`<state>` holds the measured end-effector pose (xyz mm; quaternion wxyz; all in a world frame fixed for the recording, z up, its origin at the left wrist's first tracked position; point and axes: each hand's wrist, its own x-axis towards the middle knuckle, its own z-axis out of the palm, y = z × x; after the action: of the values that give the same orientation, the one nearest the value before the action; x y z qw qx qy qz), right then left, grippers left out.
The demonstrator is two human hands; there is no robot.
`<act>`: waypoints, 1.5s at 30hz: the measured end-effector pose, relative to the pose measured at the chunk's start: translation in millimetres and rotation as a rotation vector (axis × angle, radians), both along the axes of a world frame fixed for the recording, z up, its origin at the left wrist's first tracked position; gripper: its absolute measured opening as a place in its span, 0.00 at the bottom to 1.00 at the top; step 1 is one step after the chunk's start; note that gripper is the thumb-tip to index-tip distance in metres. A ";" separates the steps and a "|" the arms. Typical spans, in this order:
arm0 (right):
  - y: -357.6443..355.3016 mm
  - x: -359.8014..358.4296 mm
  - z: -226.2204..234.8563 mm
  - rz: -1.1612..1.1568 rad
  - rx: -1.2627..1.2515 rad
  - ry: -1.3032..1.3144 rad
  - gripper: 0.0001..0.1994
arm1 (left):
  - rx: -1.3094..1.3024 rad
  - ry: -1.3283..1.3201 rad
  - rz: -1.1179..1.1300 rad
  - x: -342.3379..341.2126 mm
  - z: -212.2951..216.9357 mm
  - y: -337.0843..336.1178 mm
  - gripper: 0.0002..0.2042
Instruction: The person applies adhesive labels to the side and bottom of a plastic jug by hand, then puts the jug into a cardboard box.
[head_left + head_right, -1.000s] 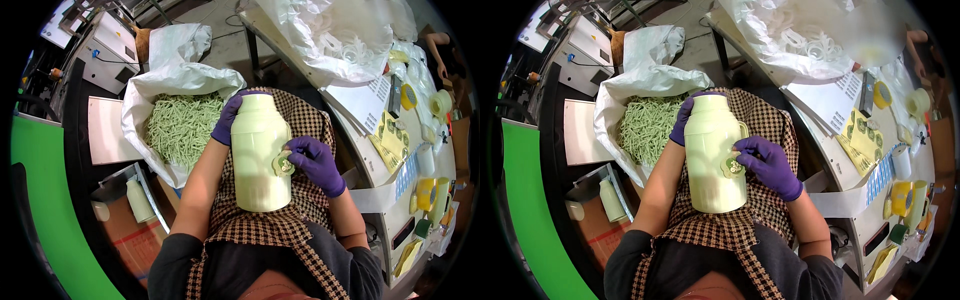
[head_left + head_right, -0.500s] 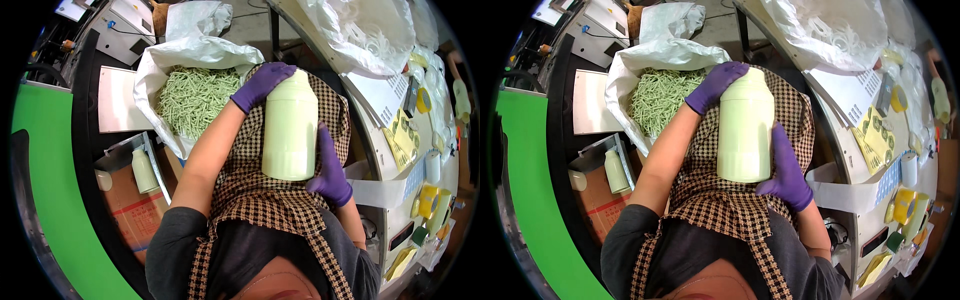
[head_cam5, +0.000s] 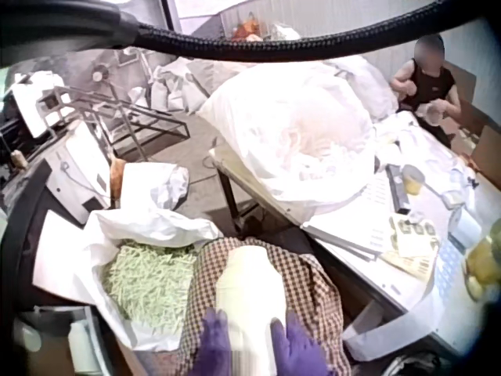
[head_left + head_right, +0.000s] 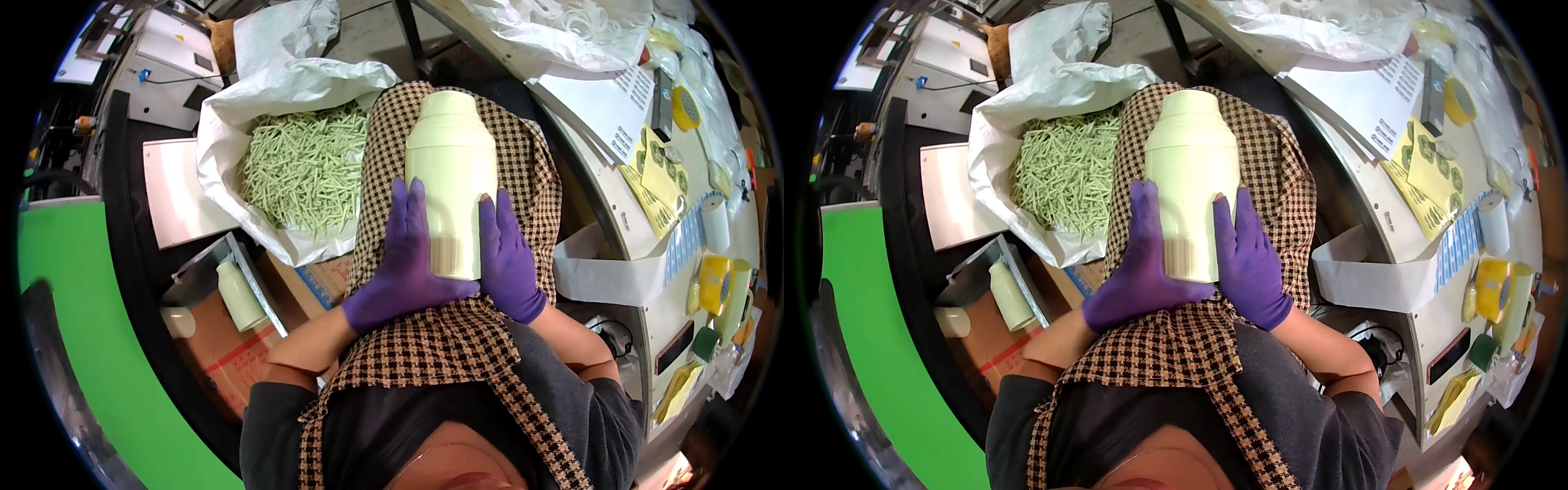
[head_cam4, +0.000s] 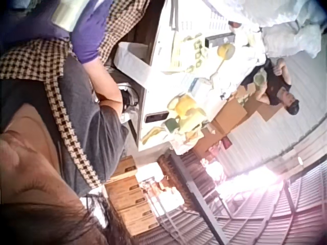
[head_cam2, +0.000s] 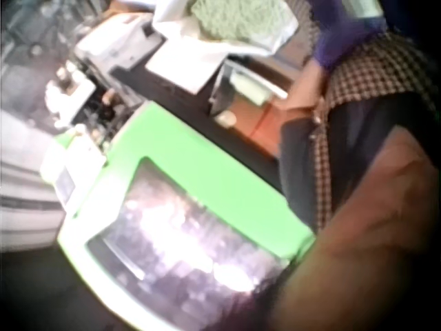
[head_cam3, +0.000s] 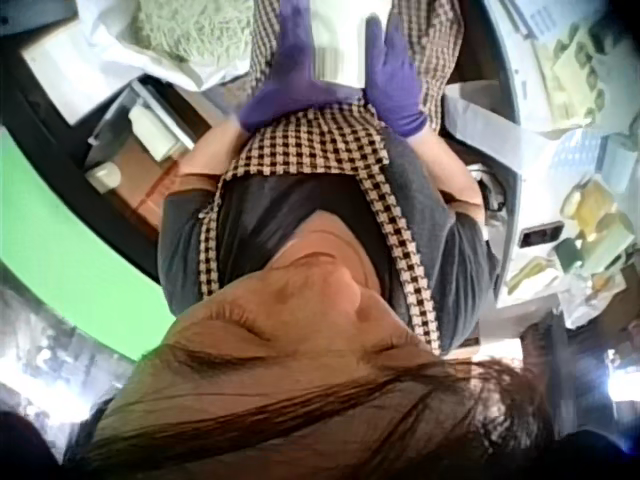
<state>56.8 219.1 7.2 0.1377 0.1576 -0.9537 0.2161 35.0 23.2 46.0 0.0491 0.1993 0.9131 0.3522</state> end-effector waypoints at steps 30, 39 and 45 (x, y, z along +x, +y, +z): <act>387.7 -110.8 23.1 -0.285 0.333 0.092 0.13 | 0.072 0.478 -0.791 -108.4 105.8 90.9 0.20; 395.4 -125.1 33.0 -0.269 0.579 0.166 0.10 | -0.209 0.560 -0.824 -183.2 11.9 233.8 0.27; 276.4 -59.8 61.8 -0.503 0.041 0.311 0.16 | -0.210 0.556 -0.757 -186.7 -29.9 237.8 0.26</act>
<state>-3.1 495.5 69.0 0.3284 -0.0494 -0.9344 0.1292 -151.7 261.0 16.2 -0.0522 0.5984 0.7855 0.1488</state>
